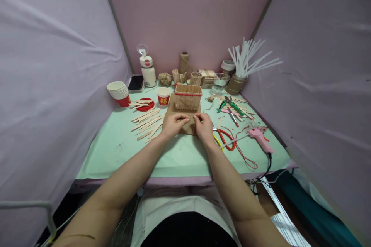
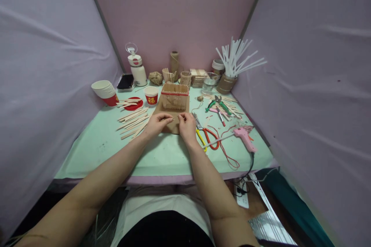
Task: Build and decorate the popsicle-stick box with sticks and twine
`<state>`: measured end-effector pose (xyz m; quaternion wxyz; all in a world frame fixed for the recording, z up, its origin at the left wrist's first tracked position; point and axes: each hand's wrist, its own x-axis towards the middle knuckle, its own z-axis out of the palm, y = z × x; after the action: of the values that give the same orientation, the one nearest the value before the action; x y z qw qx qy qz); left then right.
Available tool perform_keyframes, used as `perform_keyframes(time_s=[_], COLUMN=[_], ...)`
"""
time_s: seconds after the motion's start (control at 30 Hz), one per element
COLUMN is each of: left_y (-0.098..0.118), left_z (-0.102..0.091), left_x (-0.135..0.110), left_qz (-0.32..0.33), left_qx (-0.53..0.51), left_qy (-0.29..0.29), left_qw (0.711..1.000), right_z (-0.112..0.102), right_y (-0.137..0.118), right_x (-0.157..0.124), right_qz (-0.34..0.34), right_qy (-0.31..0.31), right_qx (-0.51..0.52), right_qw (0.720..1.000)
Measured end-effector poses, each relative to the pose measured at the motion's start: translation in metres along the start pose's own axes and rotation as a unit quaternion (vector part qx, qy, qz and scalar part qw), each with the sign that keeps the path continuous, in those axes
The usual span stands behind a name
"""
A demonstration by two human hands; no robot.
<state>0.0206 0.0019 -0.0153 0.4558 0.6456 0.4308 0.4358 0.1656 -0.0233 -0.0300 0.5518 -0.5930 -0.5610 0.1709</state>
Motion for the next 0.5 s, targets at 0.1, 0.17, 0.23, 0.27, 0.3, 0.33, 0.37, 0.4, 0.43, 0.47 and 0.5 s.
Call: perform_keyframes(time_s=[0.1,0.17,0.23,0.27,0.3,0.33,0.37,0.4,0.43,0.47,0.5], left_y=[0.002,0.004,0.005,0.005,0.006,0.006,0.006,0.006,0.006,0.007,0.007], left_z=[0.001,0.001,0.0,0.0,0.0,0.0,0.0,-0.001,-0.001,0.0,0.0], left_x=[-0.001,-0.002,-0.003,-0.003,-0.003,-0.003,-0.003,-0.004,-0.004,-0.004,-0.004], left_qz=[-0.017,-0.02,-0.008,-0.001,0.006,0.011,0.014,0.015,0.013,0.007,-0.004], left_qx=[-0.014,-0.014,-0.003,0.005,0.013,0.019,0.024,0.026,0.024,0.019,0.01], left_qy=[0.033,0.055,0.066,0.067,0.065,0.063,0.06,0.056,0.052,0.051,0.051], left_qw=[0.999,0.998,0.998,0.998,0.998,0.998,0.998,0.998,0.998,0.999,0.999], right_z=[0.0,0.0,0.0,0.0,0.0,0.0,0.0,0.0,-0.001,-0.001,-0.001], right_y=[-0.007,-0.012,-0.016,-0.016,-0.017,-0.016,-0.015,-0.015,-0.014,-0.014,-0.014], right_x=[-0.003,-0.007,-0.01,-0.011,-0.011,-0.011,-0.011,-0.011,-0.011,-0.01,-0.009], right_qz=[-0.068,-0.127,-0.169,-0.181,-0.187,-0.189,-0.189,-0.189,-0.188,-0.184,-0.176], right_qy=[0.023,0.031,0.021,0.015,0.012,0.01,0.01,0.009,0.007,0.004,0.002], right_qx=[-0.032,-0.047,-0.064,-0.073,-0.082,-0.089,-0.093,-0.094,-0.091,-0.085,-0.073], right_qw=[0.997,0.99,0.983,0.981,0.979,0.978,0.977,0.977,0.978,0.979,0.982])
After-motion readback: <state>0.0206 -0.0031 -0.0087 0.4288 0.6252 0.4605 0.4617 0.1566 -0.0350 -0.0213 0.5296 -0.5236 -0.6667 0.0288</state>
